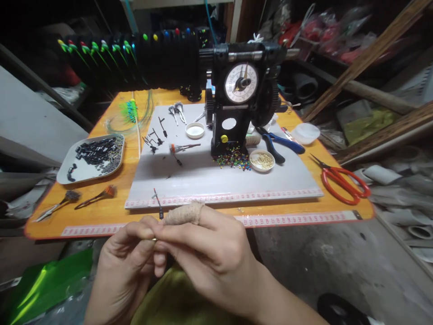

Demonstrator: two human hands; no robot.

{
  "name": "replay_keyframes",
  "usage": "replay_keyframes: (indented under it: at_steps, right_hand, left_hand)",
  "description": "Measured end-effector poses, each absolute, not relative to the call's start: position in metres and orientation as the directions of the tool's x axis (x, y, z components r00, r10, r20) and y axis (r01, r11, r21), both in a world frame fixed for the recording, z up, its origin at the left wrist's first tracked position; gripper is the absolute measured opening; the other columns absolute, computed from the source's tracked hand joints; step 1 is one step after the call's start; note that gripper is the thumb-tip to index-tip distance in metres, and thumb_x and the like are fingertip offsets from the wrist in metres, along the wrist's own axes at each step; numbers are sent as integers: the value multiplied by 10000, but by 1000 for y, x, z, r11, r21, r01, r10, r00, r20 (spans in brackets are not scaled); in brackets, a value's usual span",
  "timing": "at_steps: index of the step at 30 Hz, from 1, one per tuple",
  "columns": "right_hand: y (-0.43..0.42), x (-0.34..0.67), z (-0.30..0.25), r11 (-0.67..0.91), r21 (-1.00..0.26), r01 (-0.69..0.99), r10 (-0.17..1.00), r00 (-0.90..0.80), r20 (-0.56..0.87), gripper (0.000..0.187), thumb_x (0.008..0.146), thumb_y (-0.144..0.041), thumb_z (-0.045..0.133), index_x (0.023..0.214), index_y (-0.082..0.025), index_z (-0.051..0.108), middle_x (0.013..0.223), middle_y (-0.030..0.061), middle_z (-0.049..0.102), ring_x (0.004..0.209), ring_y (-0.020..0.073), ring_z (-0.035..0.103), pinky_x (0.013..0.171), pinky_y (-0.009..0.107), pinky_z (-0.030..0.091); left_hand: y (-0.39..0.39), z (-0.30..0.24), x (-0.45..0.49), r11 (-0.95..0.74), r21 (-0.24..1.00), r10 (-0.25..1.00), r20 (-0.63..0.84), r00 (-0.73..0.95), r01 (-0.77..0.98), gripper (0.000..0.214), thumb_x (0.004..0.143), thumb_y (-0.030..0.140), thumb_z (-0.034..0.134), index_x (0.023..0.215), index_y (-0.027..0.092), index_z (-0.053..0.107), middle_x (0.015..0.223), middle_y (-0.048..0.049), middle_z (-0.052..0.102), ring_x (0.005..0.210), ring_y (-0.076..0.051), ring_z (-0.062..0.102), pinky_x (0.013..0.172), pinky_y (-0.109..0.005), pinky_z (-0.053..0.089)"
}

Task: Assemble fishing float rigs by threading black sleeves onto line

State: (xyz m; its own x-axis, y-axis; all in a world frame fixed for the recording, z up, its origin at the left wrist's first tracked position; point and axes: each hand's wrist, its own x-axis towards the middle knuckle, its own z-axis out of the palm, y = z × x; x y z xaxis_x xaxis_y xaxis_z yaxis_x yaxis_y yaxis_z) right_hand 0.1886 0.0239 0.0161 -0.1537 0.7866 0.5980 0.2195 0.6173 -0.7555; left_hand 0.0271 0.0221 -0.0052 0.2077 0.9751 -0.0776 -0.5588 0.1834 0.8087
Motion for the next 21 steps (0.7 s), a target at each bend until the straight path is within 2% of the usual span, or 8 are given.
replay_keyframes:
  at_steps: [6,9,13,17,19,21]
  right_hand:
    - [22,192,15,668,-653,357,734,-173,657,296,819,63,633,1027,-116,743,838,61,768,780,144,723,727,226,607]
    - [24,193,16,639,-696,327,764,-159,626,245,817,58,628,965,-99,745,844,74,745,780,131,710,720,203,596]
    - [26,195,16,578,-772,266,816,-156,557,219,829,21,642,958,-133,730,838,59,719,762,140,696,677,228,594]
    - [28,195,12,543,-778,318,838,-142,527,173,816,-24,673,920,-160,696,806,31,694,720,134,674,638,232,579]
    - [31,194,11,535,-759,371,838,-116,533,161,793,-15,653,865,-159,664,768,18,662,685,119,648,598,211,556]
    - [35,195,10,535,-725,434,828,-98,552,164,773,4,617,818,-154,629,748,16,630,671,111,616,578,200,527]
  left_hand:
    - [27,-5,24,96,893,973,10,231,-440,193,876,89,710,884,260,800,853,8,717,620,-87,709,566,-160,620]
    - [29,-5,24,80,908,971,23,239,-411,213,876,72,701,884,264,792,857,21,692,606,-71,693,558,-151,613]
    - [33,-5,24,105,900,971,0,241,-423,193,880,85,698,858,260,777,829,35,660,553,-49,661,509,-126,589]
    - [38,-4,26,67,924,968,31,249,-375,167,879,105,706,866,259,769,815,31,660,573,-62,663,529,-144,599]
    - [40,-4,29,-13,955,977,75,197,-297,147,879,110,706,862,245,761,877,16,662,589,-61,661,524,-144,593]
    - [43,-6,32,-115,975,984,138,111,-192,120,881,118,702,863,227,750,1025,-8,643,552,-38,638,437,-121,543]
